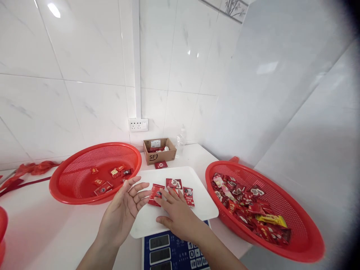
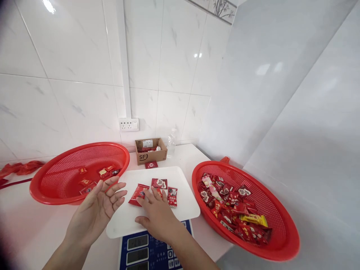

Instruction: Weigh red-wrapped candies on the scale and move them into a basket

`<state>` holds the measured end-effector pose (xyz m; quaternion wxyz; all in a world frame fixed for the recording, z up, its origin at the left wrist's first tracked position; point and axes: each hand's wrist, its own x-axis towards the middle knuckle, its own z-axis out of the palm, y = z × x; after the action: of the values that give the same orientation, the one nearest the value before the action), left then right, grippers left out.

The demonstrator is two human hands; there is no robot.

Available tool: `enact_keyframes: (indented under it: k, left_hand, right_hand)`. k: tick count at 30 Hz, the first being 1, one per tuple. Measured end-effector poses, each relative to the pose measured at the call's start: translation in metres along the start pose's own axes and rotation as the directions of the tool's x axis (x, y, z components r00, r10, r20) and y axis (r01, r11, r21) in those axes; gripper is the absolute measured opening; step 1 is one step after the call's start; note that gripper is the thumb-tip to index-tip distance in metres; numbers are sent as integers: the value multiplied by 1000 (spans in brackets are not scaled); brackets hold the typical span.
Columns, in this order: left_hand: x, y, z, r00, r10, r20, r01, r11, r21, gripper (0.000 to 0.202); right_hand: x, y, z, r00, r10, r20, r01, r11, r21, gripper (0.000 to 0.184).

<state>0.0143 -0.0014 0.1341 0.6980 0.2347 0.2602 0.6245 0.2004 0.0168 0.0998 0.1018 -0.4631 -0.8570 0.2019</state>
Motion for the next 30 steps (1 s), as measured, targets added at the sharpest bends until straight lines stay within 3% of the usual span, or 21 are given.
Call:
enact_keyframes:
  k: [5, 9, 14, 20, 30]
  left_hand:
    - [0, 0, -1, 1000, 12, 16, -12, 1000, 0, 19]
    - [0, -1, -1, 1000, 4, 21, -4, 1000, -5, 18]
    - [-1, -1, -1, 1000, -12, 21, 12, 1000, -6, 17]
    - [-1, -1, 0, 1000, -27, 6, 27, 1000, 4, 18]
    - [0, -1, -2, 999, -27, 32, 27, 1000, 15, 18]
  right_hand:
    - [-1, 3, -7, 1000, -3, 11, 2, 998, 56, 48]
    - [-8, 20, -14, 990, 125, -59, -124, 992, 14, 47]
    - [-20, 42, -16, 973, 229, -3, -229, 973, -13, 54]
    - [-32, 48, -12, 974, 220, -57, -220, 975, 8, 50]
    - [-34, 43, -12, 983, 177, -46, -173, 981, 86, 44]
